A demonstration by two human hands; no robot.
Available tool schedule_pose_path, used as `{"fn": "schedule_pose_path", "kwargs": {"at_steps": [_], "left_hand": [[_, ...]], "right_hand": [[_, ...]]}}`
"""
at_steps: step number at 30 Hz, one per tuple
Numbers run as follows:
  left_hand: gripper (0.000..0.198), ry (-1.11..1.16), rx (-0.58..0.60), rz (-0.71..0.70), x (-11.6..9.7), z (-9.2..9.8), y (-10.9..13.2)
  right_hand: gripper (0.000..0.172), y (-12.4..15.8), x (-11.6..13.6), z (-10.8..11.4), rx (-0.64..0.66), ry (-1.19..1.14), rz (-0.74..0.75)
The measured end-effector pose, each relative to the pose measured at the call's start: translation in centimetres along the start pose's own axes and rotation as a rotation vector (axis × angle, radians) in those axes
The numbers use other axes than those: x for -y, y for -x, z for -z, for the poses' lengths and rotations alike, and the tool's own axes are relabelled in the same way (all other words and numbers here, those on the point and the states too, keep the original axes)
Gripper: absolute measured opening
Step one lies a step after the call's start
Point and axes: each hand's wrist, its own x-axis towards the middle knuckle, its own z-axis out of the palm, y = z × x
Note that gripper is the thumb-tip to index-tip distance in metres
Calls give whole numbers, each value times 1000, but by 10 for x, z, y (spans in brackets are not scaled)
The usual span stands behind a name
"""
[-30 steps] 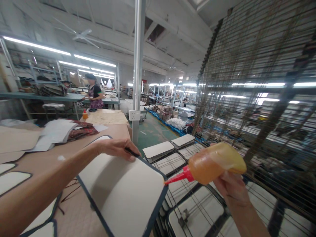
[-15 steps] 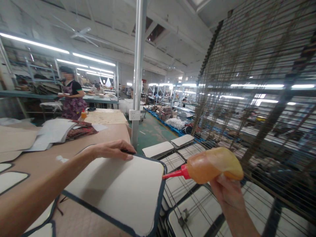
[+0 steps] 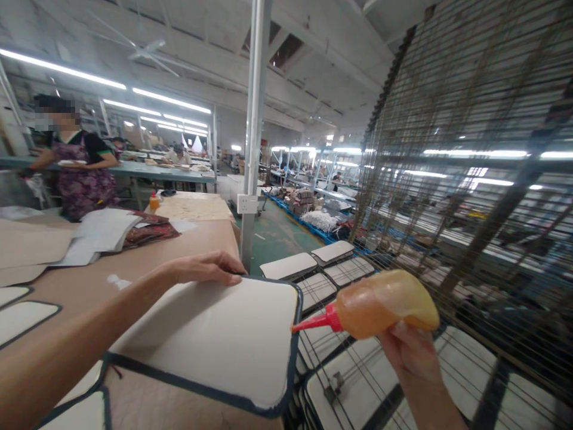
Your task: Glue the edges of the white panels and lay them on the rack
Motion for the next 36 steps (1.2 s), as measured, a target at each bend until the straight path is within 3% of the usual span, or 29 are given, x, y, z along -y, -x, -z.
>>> {"fn": "schedule_pose_path", "kwargs": {"at_steps": [11,16,27,36], "left_hand": [[29,124,-7,52,7,3,1],[27,166,-19,74,9,4,1],[31,190,-66,95,16,7,2],[35,166,-146,79,44,12,-3]], "right_hand": [[58,9,1,0,21,-24,-32],[63,10,-1,1,42,-16,-9],[65,10,-15,23,142,28,-29],[66,16,-12,9,7,13,14]]}}
